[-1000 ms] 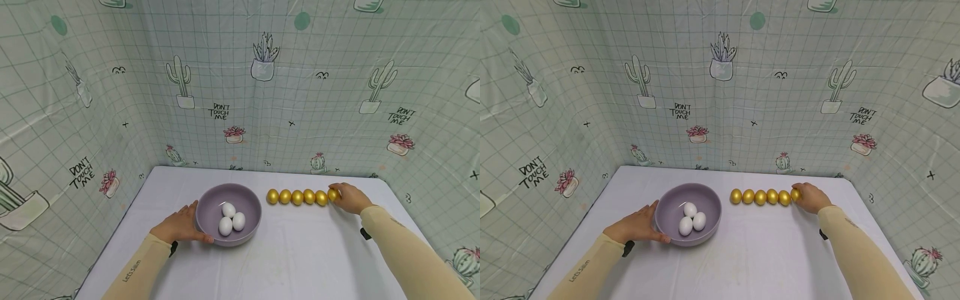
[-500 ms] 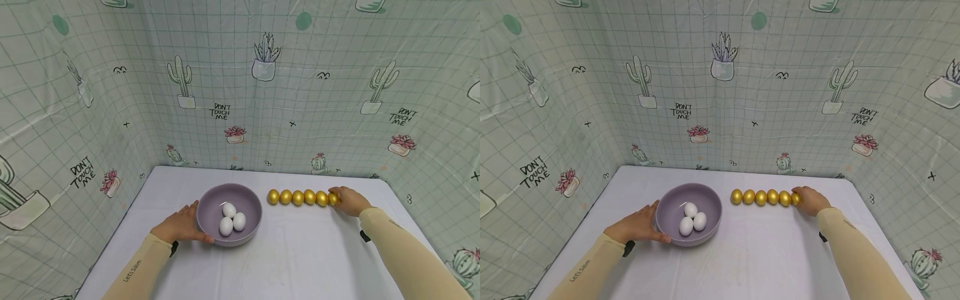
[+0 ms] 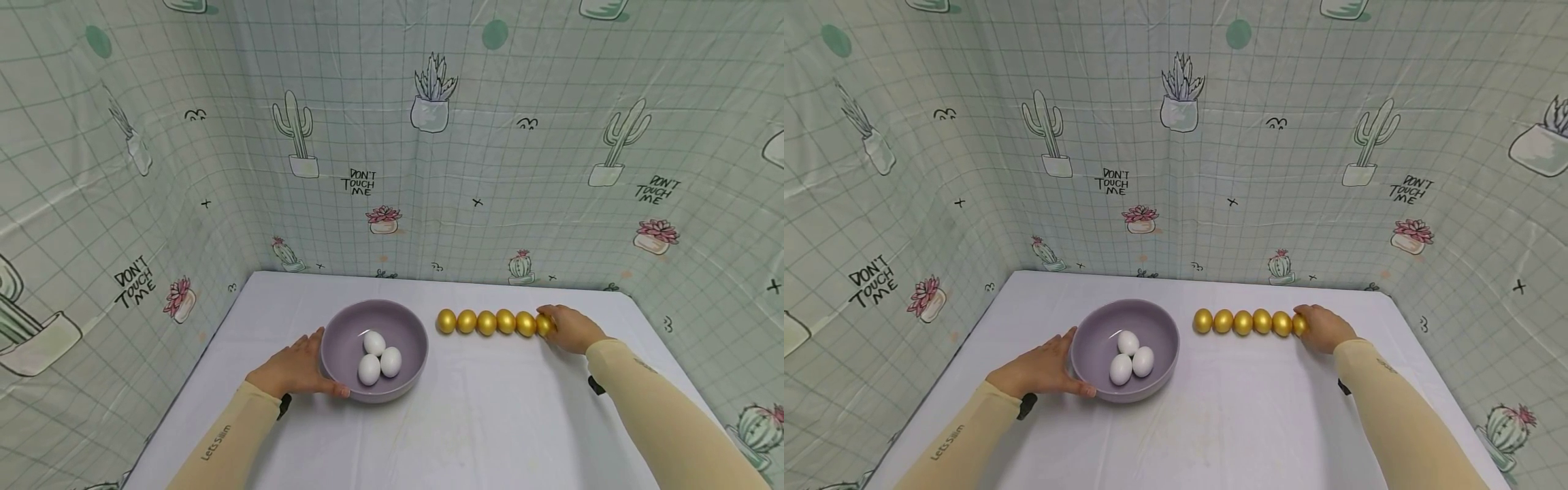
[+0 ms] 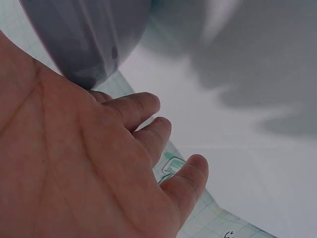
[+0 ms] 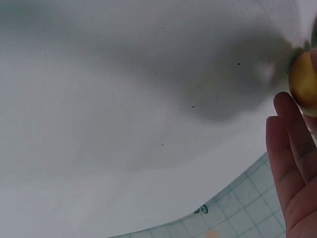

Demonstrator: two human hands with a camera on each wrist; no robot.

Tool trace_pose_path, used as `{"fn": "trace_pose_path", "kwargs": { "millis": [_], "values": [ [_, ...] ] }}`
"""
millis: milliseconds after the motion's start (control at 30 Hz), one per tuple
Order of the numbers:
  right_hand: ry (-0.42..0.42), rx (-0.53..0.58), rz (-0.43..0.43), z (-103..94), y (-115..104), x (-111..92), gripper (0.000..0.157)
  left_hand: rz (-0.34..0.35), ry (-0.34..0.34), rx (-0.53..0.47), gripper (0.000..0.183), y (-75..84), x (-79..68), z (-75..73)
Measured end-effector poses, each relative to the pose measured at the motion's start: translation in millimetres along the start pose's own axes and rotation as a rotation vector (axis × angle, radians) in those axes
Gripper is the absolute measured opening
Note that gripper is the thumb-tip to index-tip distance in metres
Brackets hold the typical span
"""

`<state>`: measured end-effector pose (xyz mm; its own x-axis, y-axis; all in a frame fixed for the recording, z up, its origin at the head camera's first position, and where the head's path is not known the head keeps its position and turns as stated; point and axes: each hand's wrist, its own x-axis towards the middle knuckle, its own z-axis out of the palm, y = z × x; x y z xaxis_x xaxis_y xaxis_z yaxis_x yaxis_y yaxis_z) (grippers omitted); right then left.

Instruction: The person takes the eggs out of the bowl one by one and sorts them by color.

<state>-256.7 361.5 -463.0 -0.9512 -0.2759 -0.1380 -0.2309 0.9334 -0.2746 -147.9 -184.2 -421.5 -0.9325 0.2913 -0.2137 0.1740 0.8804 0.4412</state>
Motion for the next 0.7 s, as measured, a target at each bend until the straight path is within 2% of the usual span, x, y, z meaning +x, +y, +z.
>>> {"fn": "trace_pose_path", "kwargs": {
  "millis": [467, 700],
  "values": [
    [0.03, -0.008, 0.004, -3.5, 2.1, -3.5, 0.065, 0.001, -0.004, 0.011, 0.137, -0.4, 0.5, 0.6],
    [0.025, 0.003, 0.002, -13.7, -1.8, -2.3, 0.073, 0.012, -0.003, 0.014, 0.137, -0.2, 0.5, 0.0]
  ]
}}
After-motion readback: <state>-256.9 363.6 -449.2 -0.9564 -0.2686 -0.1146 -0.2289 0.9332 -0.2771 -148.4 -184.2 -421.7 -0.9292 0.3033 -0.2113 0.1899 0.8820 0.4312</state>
